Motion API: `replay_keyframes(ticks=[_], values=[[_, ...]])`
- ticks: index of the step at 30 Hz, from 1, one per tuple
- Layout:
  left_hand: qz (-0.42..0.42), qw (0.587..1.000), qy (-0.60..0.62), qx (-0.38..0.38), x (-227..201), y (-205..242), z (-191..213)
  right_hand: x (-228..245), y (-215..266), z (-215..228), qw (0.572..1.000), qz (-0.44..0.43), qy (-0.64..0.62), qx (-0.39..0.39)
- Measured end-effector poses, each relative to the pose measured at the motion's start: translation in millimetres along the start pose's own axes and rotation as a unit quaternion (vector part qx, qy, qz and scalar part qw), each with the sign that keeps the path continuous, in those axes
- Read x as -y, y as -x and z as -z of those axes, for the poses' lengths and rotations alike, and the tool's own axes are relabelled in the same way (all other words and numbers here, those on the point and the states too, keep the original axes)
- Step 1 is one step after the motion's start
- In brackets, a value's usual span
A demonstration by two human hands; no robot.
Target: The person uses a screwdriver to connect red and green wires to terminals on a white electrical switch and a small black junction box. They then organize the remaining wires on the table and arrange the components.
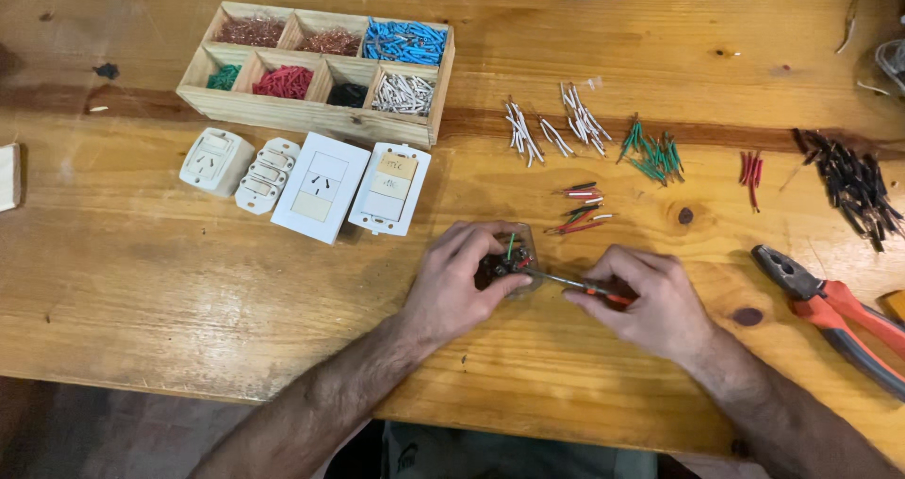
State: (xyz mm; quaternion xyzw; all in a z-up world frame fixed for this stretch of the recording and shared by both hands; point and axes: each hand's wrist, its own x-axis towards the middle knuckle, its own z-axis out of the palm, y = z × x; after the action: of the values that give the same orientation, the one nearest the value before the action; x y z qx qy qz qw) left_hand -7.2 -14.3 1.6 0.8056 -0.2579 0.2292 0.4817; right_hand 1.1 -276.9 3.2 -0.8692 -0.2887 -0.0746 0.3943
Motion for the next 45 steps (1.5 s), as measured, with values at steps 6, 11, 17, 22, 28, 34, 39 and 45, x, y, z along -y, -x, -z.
replay_keyframes(ticks=[6, 11, 17, 22, 28, 34, 39, 45], values=[[0.012, 1.0, -0.001, 0.008, -3.5, -3.7, 0.7, -2.6, -9.2, 13.2, 0.998, 0.019, 0.063, 0.016], [0.017, 1.0, 0.002, 0.02, 3.7, -1.1, -0.7, -15.5, -14.8, 30.9, 0.989, 0.028, 0.141, 0.02], [0.013, 0.994, -0.09, 0.061, 6.8, 1.9, -3.7, -15.3, -16.7, 36.7, 0.972, 0.091, 0.202, 0.079], [0.005, 0.992, -0.104, 0.07, 1.1, -1.2, -6.3, -10.0, -18.5, 34.2, 0.975, 0.083, 0.191, 0.081], [-0.016, 0.996, -0.067, 0.054, -7.2, -0.4, -21.4, 18.8, -27.7, 31.3, 0.994, 0.079, 0.066, 0.038], [-0.033, 0.992, -0.104, 0.056, -5.0, 1.4, -25.5, 27.2, -27.2, 13.0, 0.992, 0.124, -0.019, 0.002], [-0.005, 0.994, -0.093, 0.066, -7.5, 1.4, -25.6, 32.8, -34.8, 13.4, 0.987, 0.16, -0.031, 0.012], [0.013, 0.993, -0.09, 0.076, -4.0, 3.4, -20.4, 23.9, -35.8, 25.5, 0.991, 0.096, -0.08, -0.037]])
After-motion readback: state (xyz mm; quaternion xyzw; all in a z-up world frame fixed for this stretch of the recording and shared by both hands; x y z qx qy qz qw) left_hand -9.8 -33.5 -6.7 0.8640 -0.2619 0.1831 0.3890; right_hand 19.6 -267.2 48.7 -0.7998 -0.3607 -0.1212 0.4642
